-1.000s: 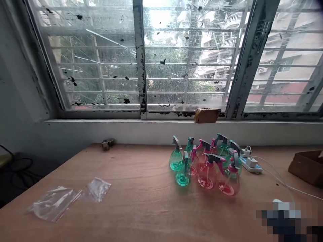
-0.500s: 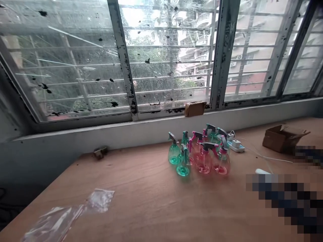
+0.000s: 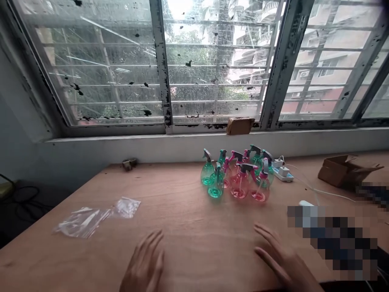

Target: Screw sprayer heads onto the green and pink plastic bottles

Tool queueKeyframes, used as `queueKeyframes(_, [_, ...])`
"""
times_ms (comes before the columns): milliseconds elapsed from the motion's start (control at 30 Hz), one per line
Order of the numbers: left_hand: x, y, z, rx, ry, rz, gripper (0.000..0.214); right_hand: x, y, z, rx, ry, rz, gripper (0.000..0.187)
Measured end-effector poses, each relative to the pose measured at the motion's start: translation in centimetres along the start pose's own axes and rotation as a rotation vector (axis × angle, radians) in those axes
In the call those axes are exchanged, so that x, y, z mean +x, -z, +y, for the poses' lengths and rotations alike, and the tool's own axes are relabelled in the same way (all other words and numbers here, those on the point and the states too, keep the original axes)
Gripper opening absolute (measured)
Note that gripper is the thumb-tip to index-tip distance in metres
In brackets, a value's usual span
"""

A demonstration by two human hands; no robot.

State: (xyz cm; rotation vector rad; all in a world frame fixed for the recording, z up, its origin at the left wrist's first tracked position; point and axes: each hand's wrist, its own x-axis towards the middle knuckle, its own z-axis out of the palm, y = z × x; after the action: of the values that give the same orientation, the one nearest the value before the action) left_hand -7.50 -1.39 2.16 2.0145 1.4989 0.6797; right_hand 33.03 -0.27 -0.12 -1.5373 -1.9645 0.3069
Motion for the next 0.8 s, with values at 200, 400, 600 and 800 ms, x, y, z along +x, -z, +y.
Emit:
queueKeyframes(200, [1.8, -0.2, -1.0, 0.641, 0.134, 0.112, 0.057, 2.2, -3.2, 2.0, -0.242, 0.047, -0.053, 0.046])
queueKeyframes(400, [1.7, 0.2, 0.5, 0.694, 0.137, 0.055, 0.058, 2.1, -2.3, 1.3, -0.24, 0.042, -0.053, 0.046])
queueKeyframes(600, [1.8, 0.2, 0.1, 0.717, 0.141, 0.047, 0.06, 2.1, -2.5, 1.0, -0.179, 0.046, 0.013, 0.043])
queueKeyframes(800, [1.8, 0.1, 0.1, 0.671, 0.132, 0.09, 0.057, 4.8, -1.1, -3.2, 0.046, 0.024, 0.194, 0.034])
